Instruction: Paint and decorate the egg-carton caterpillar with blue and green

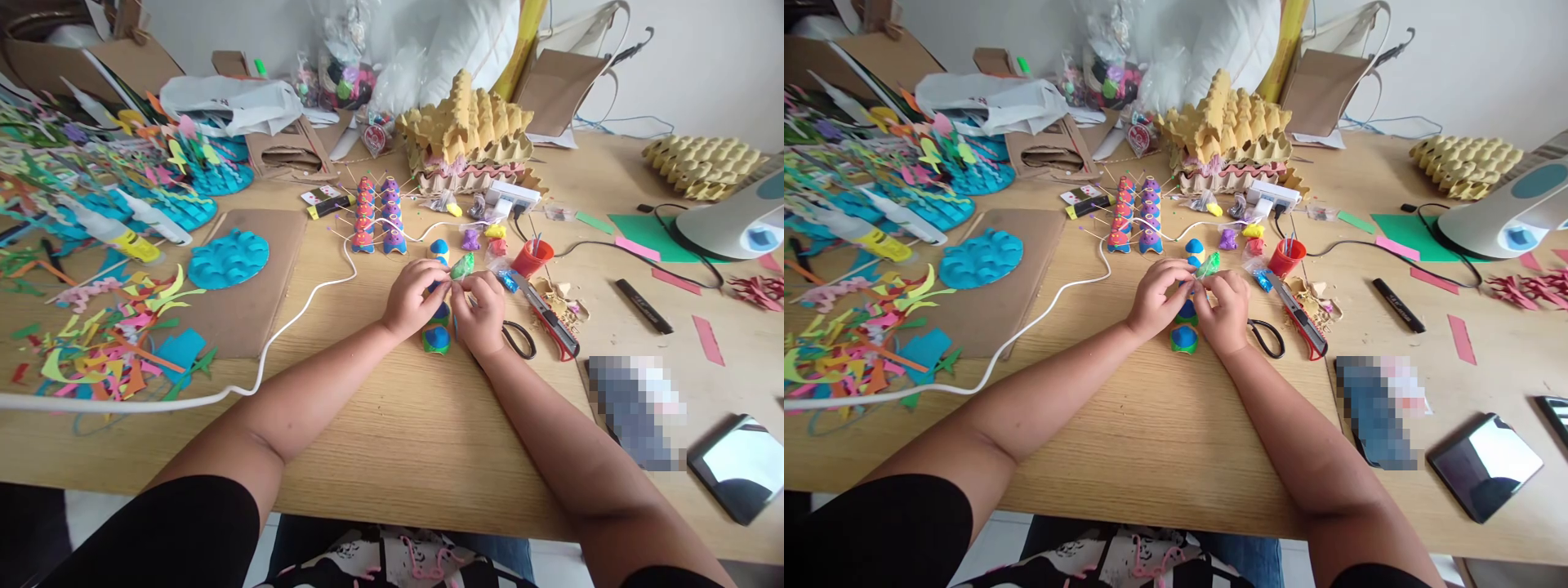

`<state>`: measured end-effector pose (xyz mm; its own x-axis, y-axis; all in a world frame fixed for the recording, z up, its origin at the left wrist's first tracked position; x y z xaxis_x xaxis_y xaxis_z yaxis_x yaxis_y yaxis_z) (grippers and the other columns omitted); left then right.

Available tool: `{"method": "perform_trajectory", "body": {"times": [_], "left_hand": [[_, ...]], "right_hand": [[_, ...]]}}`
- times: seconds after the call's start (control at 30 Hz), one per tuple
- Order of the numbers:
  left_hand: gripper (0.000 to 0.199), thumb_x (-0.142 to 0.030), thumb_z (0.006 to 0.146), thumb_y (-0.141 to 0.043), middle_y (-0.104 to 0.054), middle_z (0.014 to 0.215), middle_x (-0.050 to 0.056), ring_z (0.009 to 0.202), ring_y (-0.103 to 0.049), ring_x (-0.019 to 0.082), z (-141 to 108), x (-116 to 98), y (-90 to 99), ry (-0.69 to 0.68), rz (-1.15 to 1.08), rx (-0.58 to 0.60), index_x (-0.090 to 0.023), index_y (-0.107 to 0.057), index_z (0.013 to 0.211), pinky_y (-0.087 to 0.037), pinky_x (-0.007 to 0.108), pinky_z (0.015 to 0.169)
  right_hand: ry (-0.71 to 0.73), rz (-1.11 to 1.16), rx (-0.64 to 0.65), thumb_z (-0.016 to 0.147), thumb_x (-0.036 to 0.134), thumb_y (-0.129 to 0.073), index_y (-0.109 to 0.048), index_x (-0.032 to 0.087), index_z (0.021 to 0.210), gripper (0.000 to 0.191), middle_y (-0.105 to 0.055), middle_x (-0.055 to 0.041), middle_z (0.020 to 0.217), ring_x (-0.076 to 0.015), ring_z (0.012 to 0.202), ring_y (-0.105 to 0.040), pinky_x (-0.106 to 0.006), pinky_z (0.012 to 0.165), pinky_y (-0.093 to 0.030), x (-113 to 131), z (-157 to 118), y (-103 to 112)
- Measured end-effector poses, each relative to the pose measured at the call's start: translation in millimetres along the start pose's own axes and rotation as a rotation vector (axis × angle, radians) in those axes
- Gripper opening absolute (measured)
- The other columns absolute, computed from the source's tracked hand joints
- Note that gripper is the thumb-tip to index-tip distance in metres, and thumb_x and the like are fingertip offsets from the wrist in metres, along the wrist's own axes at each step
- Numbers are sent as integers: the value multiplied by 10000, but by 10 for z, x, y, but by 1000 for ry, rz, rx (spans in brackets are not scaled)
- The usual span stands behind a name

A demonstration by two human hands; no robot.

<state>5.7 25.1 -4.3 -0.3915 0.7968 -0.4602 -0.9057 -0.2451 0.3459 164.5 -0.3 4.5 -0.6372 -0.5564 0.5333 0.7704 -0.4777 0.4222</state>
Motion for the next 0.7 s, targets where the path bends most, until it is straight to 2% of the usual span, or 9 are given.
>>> {"method": "perform_trajectory", "body": {"times": [0.17,0.4,0.7], "left_hand": [[121,-289,1123,-605,-815,1102,67,1066,-753,208,-16,-85,29,-51,63,-36,-240,-666,1029,-592,385,992],[110,-253,1127,-573,-791,1120,73,1085,-742,201,-30,-131,33,-93,57,-50,-241,-652,1052,-600,355,988],[133,-270,1131,-569,-804,1143,69,1112,-767,190,-44,-100,24,-50,43,-70,-245,-628,1014,-608,346,1000]], "right_hand": [[-13,1,1,1010,305,-635,-598,272,785,230,-665,-28,794,-235,806,-605,-427,779,-461,-5,-6,-30],[19,-1,6,962,245,-634,-510,262,727,266,-606,-11,747,-221,760,-561,-421,775,-409,57,29,-23],[-1,-32,43,949,262,-606,-447,262,699,297,-549,-2,714,-210,729,-498,-412,749,-363,61,43,-33]]}}
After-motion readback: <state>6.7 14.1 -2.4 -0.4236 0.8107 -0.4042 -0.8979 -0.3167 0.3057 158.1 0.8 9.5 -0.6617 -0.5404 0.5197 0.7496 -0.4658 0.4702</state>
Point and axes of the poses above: each hand's wrist, its own z-axis towards the middle knuckle, its own y-axis out of the back of the hand, x = y × z, the point moved 5 cm from there along z, towards the middle knuckle
